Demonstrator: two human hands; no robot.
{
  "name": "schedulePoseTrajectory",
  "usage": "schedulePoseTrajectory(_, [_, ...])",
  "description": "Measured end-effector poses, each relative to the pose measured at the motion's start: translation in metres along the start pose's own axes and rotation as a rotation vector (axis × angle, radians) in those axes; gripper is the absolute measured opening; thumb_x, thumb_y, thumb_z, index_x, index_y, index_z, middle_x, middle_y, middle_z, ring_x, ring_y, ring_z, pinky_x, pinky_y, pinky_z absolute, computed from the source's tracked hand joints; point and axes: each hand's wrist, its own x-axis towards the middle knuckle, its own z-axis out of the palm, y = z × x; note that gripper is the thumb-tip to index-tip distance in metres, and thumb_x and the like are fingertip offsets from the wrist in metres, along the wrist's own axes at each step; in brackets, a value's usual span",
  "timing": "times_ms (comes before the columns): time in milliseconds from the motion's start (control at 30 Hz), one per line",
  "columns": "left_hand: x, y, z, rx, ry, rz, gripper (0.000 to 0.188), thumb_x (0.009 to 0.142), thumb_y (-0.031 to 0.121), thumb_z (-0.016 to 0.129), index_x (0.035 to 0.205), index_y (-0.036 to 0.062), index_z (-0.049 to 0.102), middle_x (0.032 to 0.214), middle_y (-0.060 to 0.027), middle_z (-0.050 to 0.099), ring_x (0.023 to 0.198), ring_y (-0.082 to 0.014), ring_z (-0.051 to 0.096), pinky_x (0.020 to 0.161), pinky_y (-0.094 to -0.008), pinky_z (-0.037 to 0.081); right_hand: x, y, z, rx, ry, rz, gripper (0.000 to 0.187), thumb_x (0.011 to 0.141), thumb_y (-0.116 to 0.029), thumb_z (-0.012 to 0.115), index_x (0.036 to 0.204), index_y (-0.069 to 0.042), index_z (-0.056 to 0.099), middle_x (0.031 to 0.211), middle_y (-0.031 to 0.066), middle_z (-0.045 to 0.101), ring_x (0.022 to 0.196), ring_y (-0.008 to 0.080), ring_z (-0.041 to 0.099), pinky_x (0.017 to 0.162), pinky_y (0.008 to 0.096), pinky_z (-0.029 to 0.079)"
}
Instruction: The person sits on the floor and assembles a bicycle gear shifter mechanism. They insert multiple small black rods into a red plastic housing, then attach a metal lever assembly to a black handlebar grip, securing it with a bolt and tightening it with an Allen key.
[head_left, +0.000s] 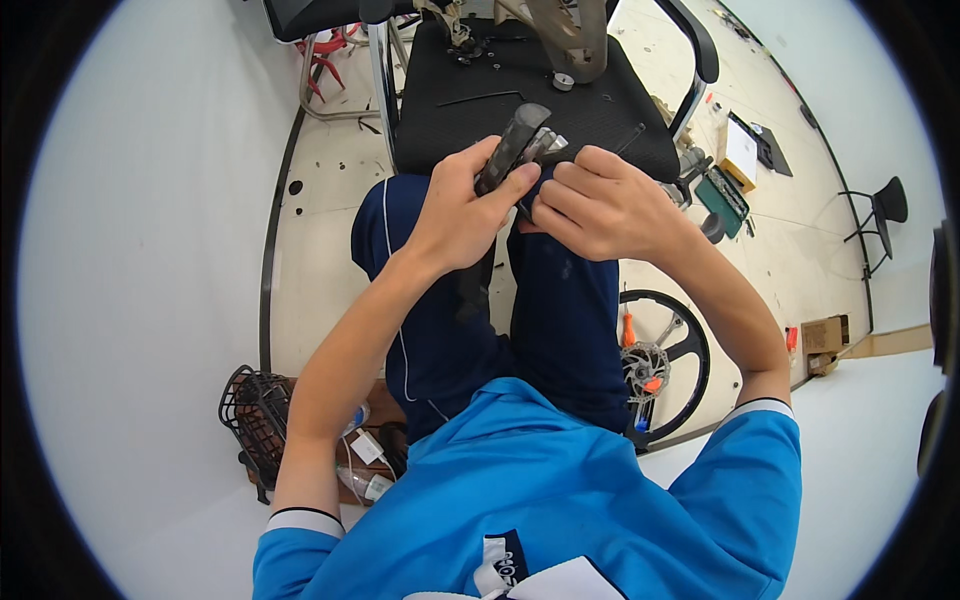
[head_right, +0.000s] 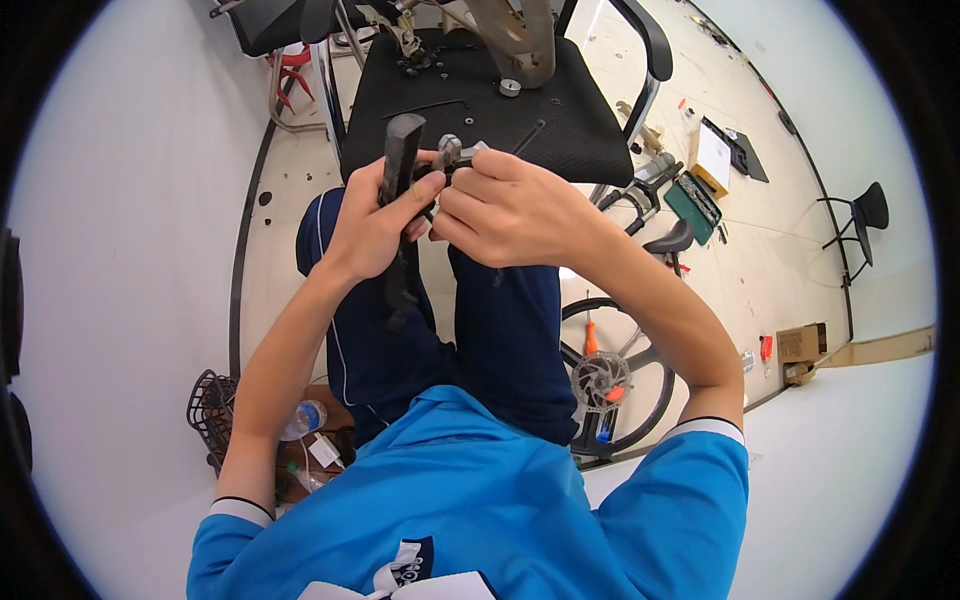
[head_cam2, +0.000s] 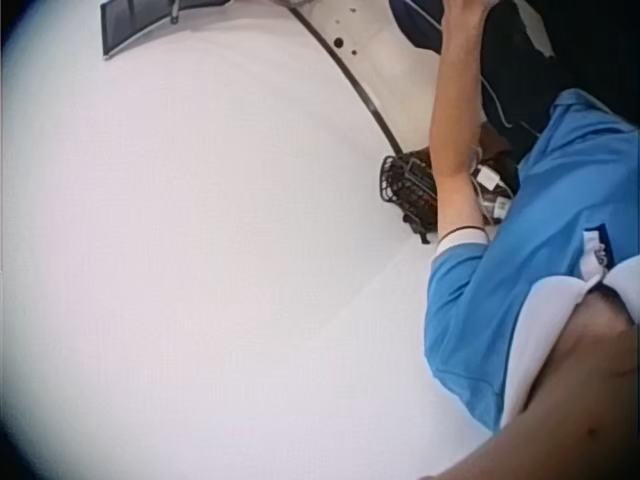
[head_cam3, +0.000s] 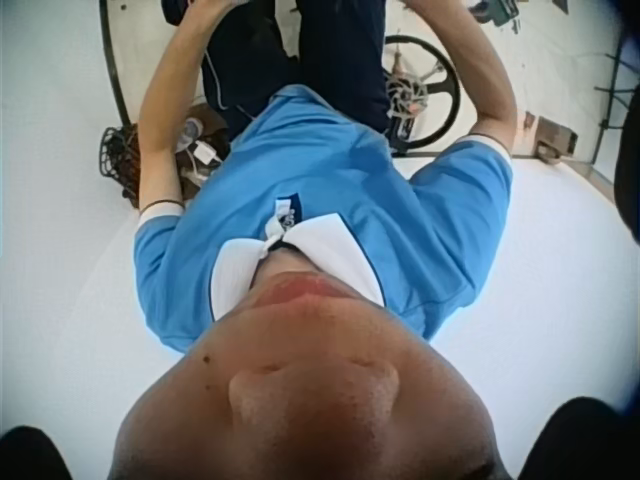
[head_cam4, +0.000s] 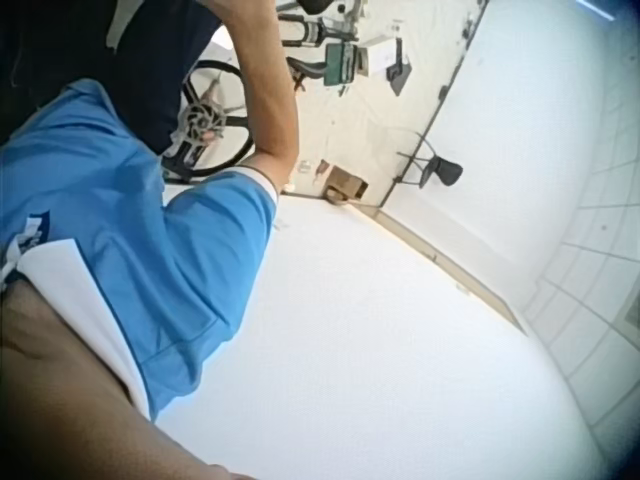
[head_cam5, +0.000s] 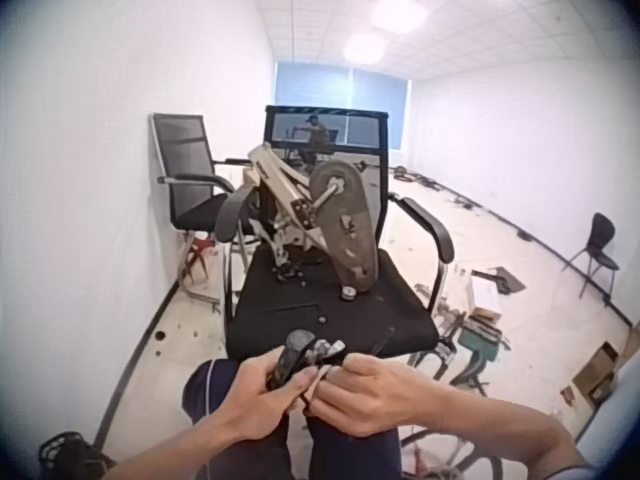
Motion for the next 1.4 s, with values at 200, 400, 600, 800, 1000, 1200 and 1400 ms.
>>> schedulePoseTrajectory(200, [-0.012,0.006,0.003,-0.061,-0.048,-0.030,0.026,0.094,0.021,0.065,0.111,0.0023,0.060,0.070,0.0023,0.052,0.059,-0.0063,0.047,0.055,-0.0221,0.039,-0.004,-0.005,-0.004,0.002,-0.015,-0.017,0.017,0.076,-0.017,0.069,0.066,-0.012,0.055,0.066,-0.0043,0.048,0.071,0.0113,0.052,0.069,0.0274,0.038])
schedulePoseTrajectory(400, [-0.031,0.010,-0.010,-0.186,-0.176,0.075,0.072,0.089,0.025,0.063,0.147,0.0063,0.026,0.108,-0.0114,0.054,0.106,-0.0180,0.051,0.096,-0.0322,0.039,-0.010,-0.005,-0.012,0.001,-0.007,-0.049,0.007,0.069,-0.015,0.068,0.076,-0.013,0.065,0.070,-0.0049,0.052,0.078,0.0110,0.051,0.076,0.0294,0.037])
schedulePoseTrajectory(600, [-0.036,-0.017,-0.014,-0.322,-0.069,-0.109,0.041,0.103,0.028,0.045,0.134,0.0011,0.045,0.111,-0.0060,0.061,0.098,-0.0101,0.055,0.086,-0.0248,0.042,-0.024,-0.008,-0.008,-0.045,-0.084,-0.109,0.017,0.076,-0.023,0.077,0.079,-0.012,0.065,0.068,-0.0030,0.043,0.075,0.0097,0.046,0.073,0.0298,0.034])
schedulePoseTrajectory(800, [-0.039,-0.031,-0.020,0.195,0.096,-0.123,0.031,0.099,0.024,0.058,0.095,-0.0022,0.072,0.074,-0.0019,0.064,0.067,-0.0070,0.055,0.063,-0.0222,0.044,-0.038,-0.031,0.006,-0.038,-0.053,-0.128,0.010,0.071,-0.018,0.067,0.079,-0.012,0.065,0.074,-0.0059,0.052,0.076,0.0099,0.045,0.075,0.0310,0.029])
schedulePoseTrajectory(1000, [-0.062,-0.015,-0.024,0.096,0.012,-0.180,0.021,0.095,0.015,0.062,0.101,-0.0022,0.072,0.078,-0.0038,0.068,0.069,-0.0082,0.059,0.063,-0.0223,0.048,-0.047,-0.042,0.008,-0.049,-0.046,-0.115,0.011,0.071,-0.019,0.069,0.080,-0.013,0.065,0.078,-0.0062,0.053,0.079,0.0093,0.044,0.080,0.0319,0.029])
schedulePoseTrajectory(1200, [-0.076,-0.011,-0.036,0.031,-0.194,-0.307,0.022,0.092,0.016,0.061,0.095,-0.0038,0.070,0.078,-0.0087,0.068,0.068,-0.0115,0.063,0.062,-0.0241,0.051,-0.054,-0.054,0.020,0.003,0.007,-0.169,0.019,0.066,-0.015,0.072,0.083,-0.011,0.067,0.068,-0.0044,0.043,0.076,0.0086,0.044,0.074,0.0351,0.024])
schedulePoseTrajectory(1400, [-0.025,0.019,-0.049,0.327,-0.846,-0.772,0.028,0.081,0.022,0.062,0.085,-0.0060,0.065,0.066,-0.0134,0.065,0.049,-0.0165,0.060,0.049,-0.0253,0.049,-0.048,-0.050,0.017,0.006,0.006,-0.274,0.018,0.068,-0.017,0.069,0.085,-0.011,0.067,0.070,-0.0043,0.044,0.075,0.0087,0.043,0.073,0.0352,0.023])
